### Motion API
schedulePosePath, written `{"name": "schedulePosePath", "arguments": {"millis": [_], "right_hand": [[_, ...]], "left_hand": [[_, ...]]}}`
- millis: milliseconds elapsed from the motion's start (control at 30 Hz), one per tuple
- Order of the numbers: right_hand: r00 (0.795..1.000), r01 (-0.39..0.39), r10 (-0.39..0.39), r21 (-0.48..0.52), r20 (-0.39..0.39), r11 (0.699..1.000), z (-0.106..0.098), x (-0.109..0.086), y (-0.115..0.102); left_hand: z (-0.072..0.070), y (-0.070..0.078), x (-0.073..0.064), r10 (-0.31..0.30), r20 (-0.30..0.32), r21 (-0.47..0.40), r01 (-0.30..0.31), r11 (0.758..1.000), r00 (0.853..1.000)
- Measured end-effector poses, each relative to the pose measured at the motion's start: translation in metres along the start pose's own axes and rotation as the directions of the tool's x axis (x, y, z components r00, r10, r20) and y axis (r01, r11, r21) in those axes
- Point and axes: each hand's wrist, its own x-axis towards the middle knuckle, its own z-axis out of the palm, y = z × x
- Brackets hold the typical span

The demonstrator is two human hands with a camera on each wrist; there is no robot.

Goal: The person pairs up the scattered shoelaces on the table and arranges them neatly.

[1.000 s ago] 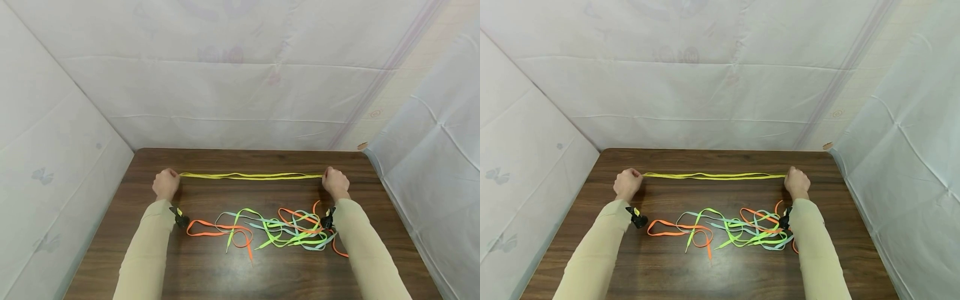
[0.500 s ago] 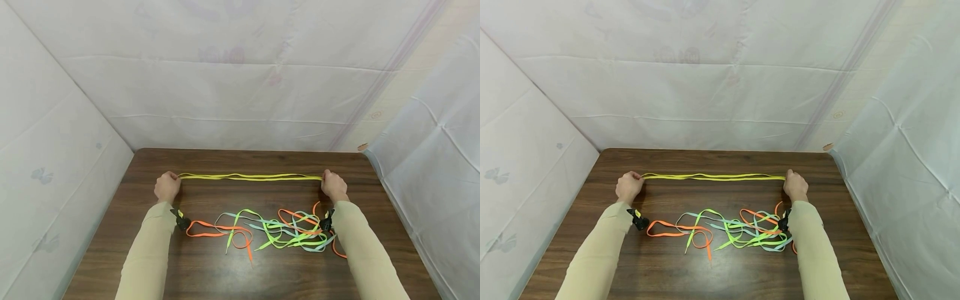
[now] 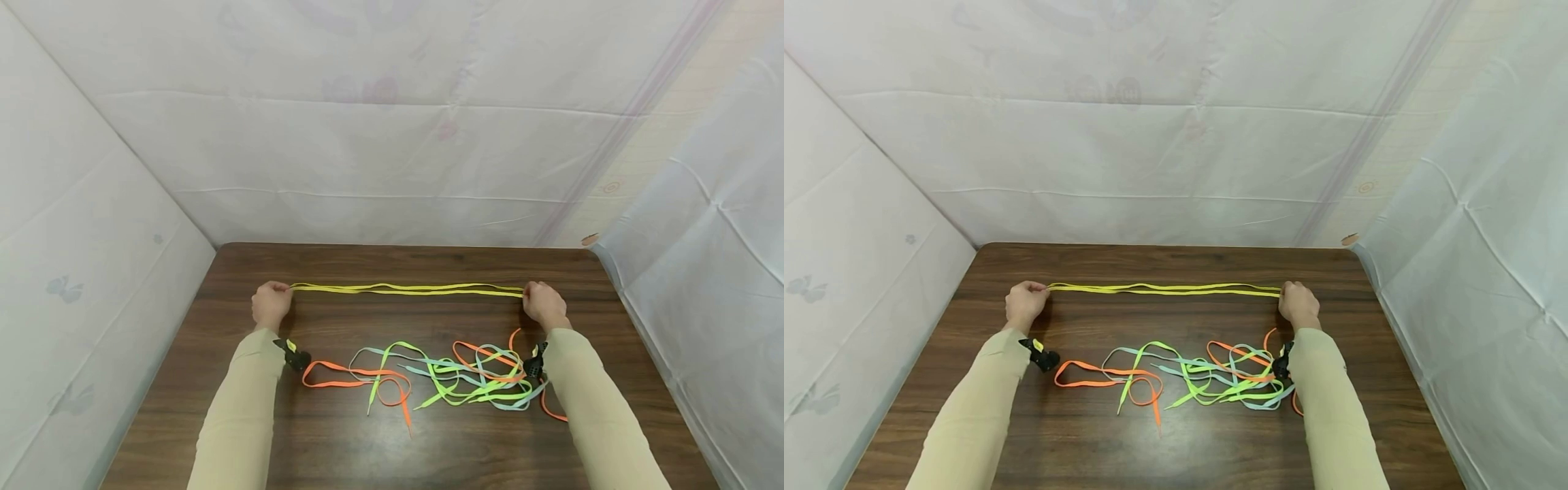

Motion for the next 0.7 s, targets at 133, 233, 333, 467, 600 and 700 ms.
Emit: {"name": "schedulePosePath", "arguments": {"millis": [133,233,333,467,600,700], "right_hand": [[1.0,-0.005,0.005,-0.01,0.021,1.0,0.0,-0.002,0.0],[0.999,-0.014,0.015,-0.016,0.034,1.0,-0.001,-0.003,-0.002],[1.0,-0.017,0.018,-0.032,0.024,0.999,-0.002,-0.006,-0.003],[1.0,-0.018,0.019,-0.05,0.008,0.999,0.001,-0.007,-0.002],[1.0,-0.01,0.01,-0.051,-0.001,0.999,0.005,-0.009,0.001],[1.0,0.003,-0.004,-0.052,-0.008,0.999,0.005,-0.01,0.003]], "left_hand": [[-0.001,0.002,0.001,-0.009,-0.004,-0.04,0.009,0.999,1.0],[-0.002,0.002,0.001,-0.011,-0.01,-0.044,0.01,0.999,1.0],[-0.003,0.001,0.002,-0.005,-0.024,-0.03,0.004,1.0,1.0],[-0.007,-0.003,0.001,0.008,-0.046,-0.007,-0.008,1.0,0.999],[-0.01,-0.006,0.0,0.028,-0.036,0.016,-0.027,1.0,0.999],[-0.012,-0.007,-0.001,0.054,-0.009,0.027,-0.054,0.998,0.998]]}}
